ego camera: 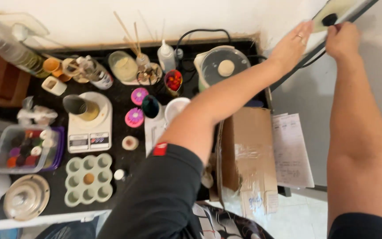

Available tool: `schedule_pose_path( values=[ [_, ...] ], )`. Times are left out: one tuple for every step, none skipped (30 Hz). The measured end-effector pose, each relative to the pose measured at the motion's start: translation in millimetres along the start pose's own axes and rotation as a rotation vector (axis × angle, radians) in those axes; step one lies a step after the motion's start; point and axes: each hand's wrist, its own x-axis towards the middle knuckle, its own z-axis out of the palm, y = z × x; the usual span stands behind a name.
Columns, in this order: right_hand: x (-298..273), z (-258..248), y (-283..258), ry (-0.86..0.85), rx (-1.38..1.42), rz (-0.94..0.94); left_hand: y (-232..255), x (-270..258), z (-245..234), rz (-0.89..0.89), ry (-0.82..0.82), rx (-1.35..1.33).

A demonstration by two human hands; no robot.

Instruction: Preparing wax for candles by melting, stirring, and monitoring temperature in a pitcher.

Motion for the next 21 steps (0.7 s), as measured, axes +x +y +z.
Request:
schedule_pose_path(
  values=[
    [3.8,-3.2,-5.1,0.008,-0.007,0.007,-0.9,10.6,6.6,0.005,0.011,0.002],
    [2.8,-7.1,-8.0,-0.061,0.046,0.043,2.5,20.6,11.7,-0.031,-0.030,0.065],
    [1.7,-10.8,-11.2,-0.129,0.099,0.079,6.2,30.3,16.8,-0.069,-0.070,0.128],
    [1.0,-19.5,-20.8,-0.126,0.094,0.087,8.7,34.5,17.4,-0.062,-0.063,0.126],
    [0.2,-28.2,-31.5,-0.186,0.163,0.188,10.9,37.7,18.0,-0.087,-0.061,0.219],
    [-0.8,-34.9,-45.6,-0.252,0.236,0.284,12.4,37.5,19.9,-0.116,-0.066,0.310],
    [1.1,-25.6,-35.0,-0.255,0.234,0.288,13.2,40.6,22.0,-0.112,-0.066,0.305],
    [2.0,-15.1,-25.5,-0.200,0.114,0.215,13.8,42.5,24.8,-0.128,-0.069,0.359],
    [2.7,-4.8,-16.2,-0.145,-0.005,0.140,14.4,44.2,27.5,-0.144,-0.072,0.413],
    [-3.1,-17.7,-30.9,-0.148,-0.002,0.145,10.7,37.2,20.6,-0.138,-0.073,0.412],
    [-8.7,-31.0,-46.1,-0.162,-0.020,0.202,6.5,29.9,13.6,-0.111,-0.098,0.471],
    [-10.3,-44.7,-62.8,-0.174,-0.038,0.254,-0.9,23.2,6.6,-0.089,-0.123,0.531],
    [-12.9,-38.3,-51.5,-0.176,-0.035,0.252,5.7,40.6,25.4,-0.089,-0.126,0.532],
    [-22.3,-31.3,-40.1,-0.138,-0.067,0.197,17.3,54.2,44.3,-0.104,-0.078,0.520],
    [-32.5,-24.1,-28.8,-0.101,-0.098,0.141,29.9,67.1,63.3,-0.119,-0.029,0.508],
    [-54.1,-42.9,-46.9,-0.114,-0.102,0.150,31.6,58.6,53.3,-0.107,-0.031,0.496],
    [-75.4,-62.7,-65.5,-0.151,-0.055,0.198,33.1,49.9,42.5,-0.067,-0.109,0.470],
    [-89.1,-84.0,-85.5,-0.178,-0.005,0.240,27.7,44.4,30.7,-0.032,-0.185,0.453],
    [-98.3,-92.6,-89.9,-0.182,-0.006,0.246,25.7,44.6,21.0,-0.026,-0.185,0.449],
    [-107.0,-99.0,-96.8,-0.209,0.001,0.296,21.6,42.7,13.1,-0.023,-0.205,0.333],
    [-116.3,-106.2,-103.8,-0.237,0.008,0.346,17.8,40.3,4.3,-0.021,-0.224,0.217]
  ],
)
